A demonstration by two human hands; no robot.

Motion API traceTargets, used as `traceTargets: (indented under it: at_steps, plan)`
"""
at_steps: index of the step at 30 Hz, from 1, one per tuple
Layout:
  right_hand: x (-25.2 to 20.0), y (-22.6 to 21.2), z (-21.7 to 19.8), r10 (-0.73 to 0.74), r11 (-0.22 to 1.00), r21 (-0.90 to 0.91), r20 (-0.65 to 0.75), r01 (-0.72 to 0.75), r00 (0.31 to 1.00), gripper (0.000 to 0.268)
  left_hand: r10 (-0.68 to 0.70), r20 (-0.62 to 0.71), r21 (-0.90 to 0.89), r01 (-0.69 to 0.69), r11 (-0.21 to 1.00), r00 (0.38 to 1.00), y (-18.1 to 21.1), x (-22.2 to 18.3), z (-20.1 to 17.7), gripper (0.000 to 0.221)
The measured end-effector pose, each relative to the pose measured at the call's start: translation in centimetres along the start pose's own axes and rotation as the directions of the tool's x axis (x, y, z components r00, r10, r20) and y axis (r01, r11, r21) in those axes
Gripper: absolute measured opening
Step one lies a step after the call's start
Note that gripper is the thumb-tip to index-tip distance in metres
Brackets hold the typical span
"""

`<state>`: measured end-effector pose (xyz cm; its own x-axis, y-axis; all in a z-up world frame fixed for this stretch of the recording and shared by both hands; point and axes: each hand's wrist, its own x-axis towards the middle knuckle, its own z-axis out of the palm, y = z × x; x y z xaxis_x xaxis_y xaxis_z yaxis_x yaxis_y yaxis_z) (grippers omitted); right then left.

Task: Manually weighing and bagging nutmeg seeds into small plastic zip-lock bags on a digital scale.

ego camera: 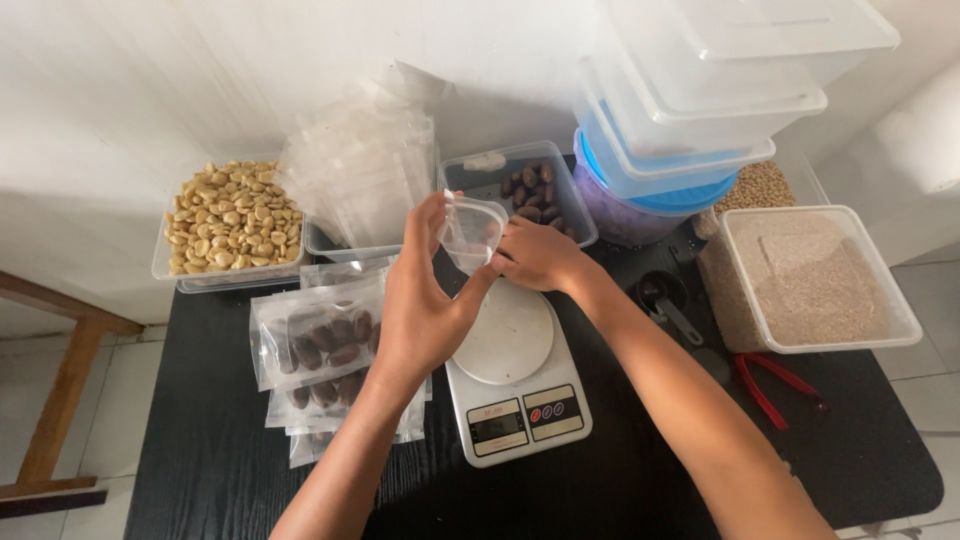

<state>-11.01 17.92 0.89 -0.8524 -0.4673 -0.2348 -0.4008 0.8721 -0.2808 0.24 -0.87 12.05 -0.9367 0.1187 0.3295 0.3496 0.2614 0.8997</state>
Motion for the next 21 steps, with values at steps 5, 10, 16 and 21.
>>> traceTargets:
  at_steps: [5, 10, 16, 21]
  plan:
    - [-0.5, -0.7, -0.5, 0.014, 1.0, -0.014, 0.012, -0.014, 1.0, 0.059, 0.014, -0.005, 0.005, -0.014, 1.0, 1.0, -0.3, 0.1, 0.1, 0.076]
    - [0.1, 0.0, 0.1, 0.052, 0.999, -0.014, 0.012, -0.052, 0.999, 0.059, 0.018, -0.02, 0.017, -0.018, 1.0, 1.0, -0.1, 0.1, 0.0, 0.08]
    - [0.2, 0.3, -0.1, 0.105, 0.989, 0.105, 0.024, -0.107, 0.994, 0.052, 0.026, -0.021, 0.032, -0.025, 0.999, 0.999, -0.1, 0.3, -0.3, 0.079]
    - [1.5, 2.1, 1.6, 0.166, 0.977, 0.135, 0.024, -0.167, 0.986, 0.04, 0.027, -0.018, 0.033, -0.026, 0.999, 0.999, -0.2, 0.2, -0.4, 0.081]
